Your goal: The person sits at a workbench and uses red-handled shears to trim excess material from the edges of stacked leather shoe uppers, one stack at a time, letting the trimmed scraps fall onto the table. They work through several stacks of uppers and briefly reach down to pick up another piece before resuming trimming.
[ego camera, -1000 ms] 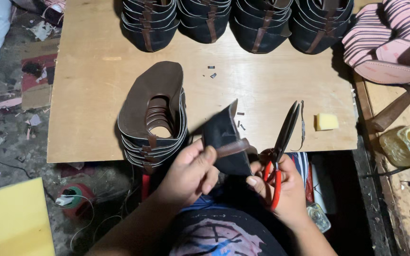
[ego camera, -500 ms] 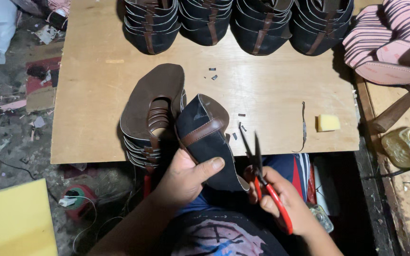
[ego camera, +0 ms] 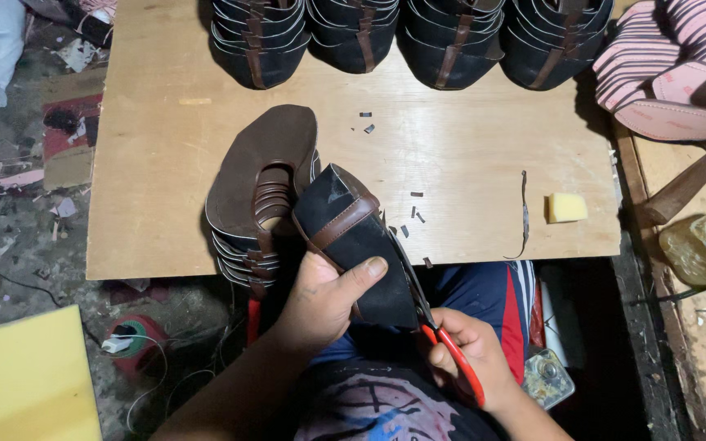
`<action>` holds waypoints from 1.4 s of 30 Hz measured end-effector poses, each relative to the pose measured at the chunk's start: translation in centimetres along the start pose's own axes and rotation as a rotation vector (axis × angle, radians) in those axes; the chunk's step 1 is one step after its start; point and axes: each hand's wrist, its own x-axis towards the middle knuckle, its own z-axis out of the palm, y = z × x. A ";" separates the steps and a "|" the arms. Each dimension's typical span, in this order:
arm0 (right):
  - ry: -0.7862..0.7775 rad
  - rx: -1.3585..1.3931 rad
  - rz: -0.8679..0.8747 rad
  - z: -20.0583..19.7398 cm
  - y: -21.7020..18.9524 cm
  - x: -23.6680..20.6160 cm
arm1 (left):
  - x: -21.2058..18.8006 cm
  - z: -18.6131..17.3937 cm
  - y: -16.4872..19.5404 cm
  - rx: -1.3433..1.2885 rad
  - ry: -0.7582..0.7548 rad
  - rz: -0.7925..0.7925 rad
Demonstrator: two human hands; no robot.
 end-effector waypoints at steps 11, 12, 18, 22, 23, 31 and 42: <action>-0.014 0.023 0.013 0.1 0.3 0.1 | 0.4 -1.3 -0.4 0.160 -0.085 0.000; -0.012 0.033 0.001 0.2 0.3 0.1 | 0.2 -1.3 -0.5 0.153 -0.089 -0.010; 0.031 -0.035 0.080 0.1 0.4 -0.5 | -0.2 -1.4 -0.6 0.069 -0.098 -0.062; -0.006 -0.031 0.087 -0.1 0.4 -0.2 | 0.2 -1.5 -0.6 -0.396 0.033 -0.002; -0.017 -0.017 0.077 -0.2 0.5 -0.1 | 0.3 -1.5 -0.6 -0.330 0.027 0.023; -0.111 0.155 0.042 -0.3 0.7 0.0 | 0.6 -1.7 -0.7 -0.083 0.014 0.051; 0.017 -0.023 0.082 -0.2 1.2 0.0 | 0.5 -0.6 -0.3 0.087 0.036 0.071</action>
